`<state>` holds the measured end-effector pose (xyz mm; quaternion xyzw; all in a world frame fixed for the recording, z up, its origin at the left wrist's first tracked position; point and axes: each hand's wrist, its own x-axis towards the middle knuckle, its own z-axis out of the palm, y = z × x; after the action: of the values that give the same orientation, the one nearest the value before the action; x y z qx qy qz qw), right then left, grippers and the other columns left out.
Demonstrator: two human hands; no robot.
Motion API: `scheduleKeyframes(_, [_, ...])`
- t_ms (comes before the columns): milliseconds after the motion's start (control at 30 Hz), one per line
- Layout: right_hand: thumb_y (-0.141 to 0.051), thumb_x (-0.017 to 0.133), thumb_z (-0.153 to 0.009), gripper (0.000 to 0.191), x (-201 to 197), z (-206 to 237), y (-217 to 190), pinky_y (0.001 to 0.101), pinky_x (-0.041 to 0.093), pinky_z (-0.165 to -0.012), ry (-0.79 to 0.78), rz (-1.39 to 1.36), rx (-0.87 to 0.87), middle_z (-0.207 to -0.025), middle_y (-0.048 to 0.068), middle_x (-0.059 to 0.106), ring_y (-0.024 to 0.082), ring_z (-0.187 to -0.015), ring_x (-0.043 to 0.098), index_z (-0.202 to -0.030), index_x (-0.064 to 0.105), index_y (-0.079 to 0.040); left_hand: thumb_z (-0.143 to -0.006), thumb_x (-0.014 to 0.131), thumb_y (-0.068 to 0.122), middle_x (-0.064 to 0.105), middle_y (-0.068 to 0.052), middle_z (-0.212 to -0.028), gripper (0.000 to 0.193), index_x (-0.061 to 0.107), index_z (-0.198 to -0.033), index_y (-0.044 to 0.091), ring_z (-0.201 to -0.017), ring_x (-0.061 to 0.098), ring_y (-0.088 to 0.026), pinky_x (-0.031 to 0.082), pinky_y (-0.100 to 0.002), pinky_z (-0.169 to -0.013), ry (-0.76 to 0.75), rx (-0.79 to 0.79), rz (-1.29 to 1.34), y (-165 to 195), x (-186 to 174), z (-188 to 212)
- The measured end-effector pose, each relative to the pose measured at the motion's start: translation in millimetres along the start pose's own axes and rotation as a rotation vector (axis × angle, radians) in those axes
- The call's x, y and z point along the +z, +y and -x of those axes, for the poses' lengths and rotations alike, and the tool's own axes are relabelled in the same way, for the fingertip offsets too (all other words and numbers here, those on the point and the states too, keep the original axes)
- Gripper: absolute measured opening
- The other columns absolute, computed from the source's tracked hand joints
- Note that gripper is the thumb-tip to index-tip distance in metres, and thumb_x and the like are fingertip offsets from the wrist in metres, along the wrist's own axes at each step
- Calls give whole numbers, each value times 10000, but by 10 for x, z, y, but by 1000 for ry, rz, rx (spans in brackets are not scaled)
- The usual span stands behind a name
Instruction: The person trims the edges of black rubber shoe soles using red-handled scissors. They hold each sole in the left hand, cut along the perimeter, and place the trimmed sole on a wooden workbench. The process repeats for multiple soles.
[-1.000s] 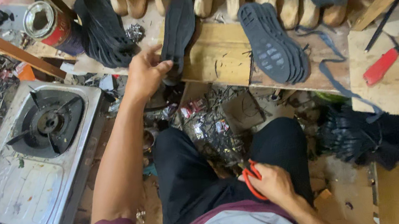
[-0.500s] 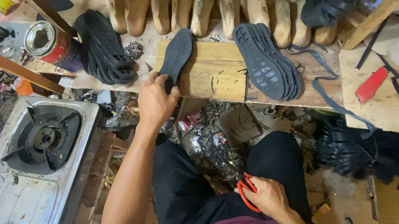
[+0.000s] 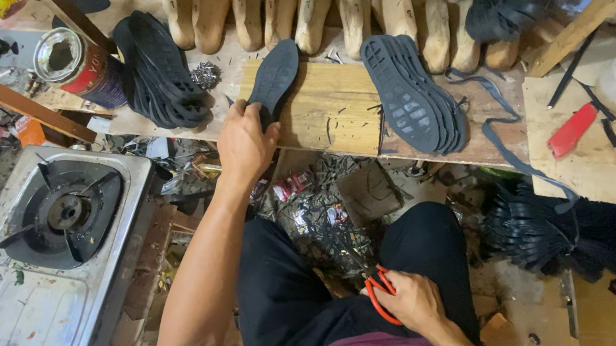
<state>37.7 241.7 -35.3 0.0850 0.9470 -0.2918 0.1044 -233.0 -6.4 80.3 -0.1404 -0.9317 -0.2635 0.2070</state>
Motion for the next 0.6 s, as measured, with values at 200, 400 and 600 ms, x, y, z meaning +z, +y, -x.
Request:
scheduleKeyframes(200, [-542, 774, -765, 484, 0, 7, -2, 486, 537, -649, 12, 5, -24, -736, 159, 733, 387, -702, 715, -803, 733, -62, -790, 828, 288, 591, -269, -1325, 526, 670, -1201, 2, -1162, 589, -466, 478, -535, -965, -2, -50, -94, 171, -92, 53])
scheduleKeyframes(400, [-543, 763, -763, 466, 22, -7, 2, 484, 546, -648, 18, -24, -31, -757, 160, 742, 389, -710, 723, -833, 753, -83, -754, 832, 256, 543, -263, -1421, 567, 646, -1235, 19, -1364, 467, -470, 389, -577, -1117, 42, 314, -84, 610, 172, 216])
scheduleKeyframes(600, [-565, 761, -786, 491, 10, 4, -8, 476, 558, -665, 7, 29, 22, -758, 163, 743, 378, -721, 728, -799, 740, -74, -779, 806, 349, 515, -225, -1464, 691, 569, -1349, 37, -1395, 454, -415, 412, -537, -1070, -277, 416, 35, 1360, 771, 376])
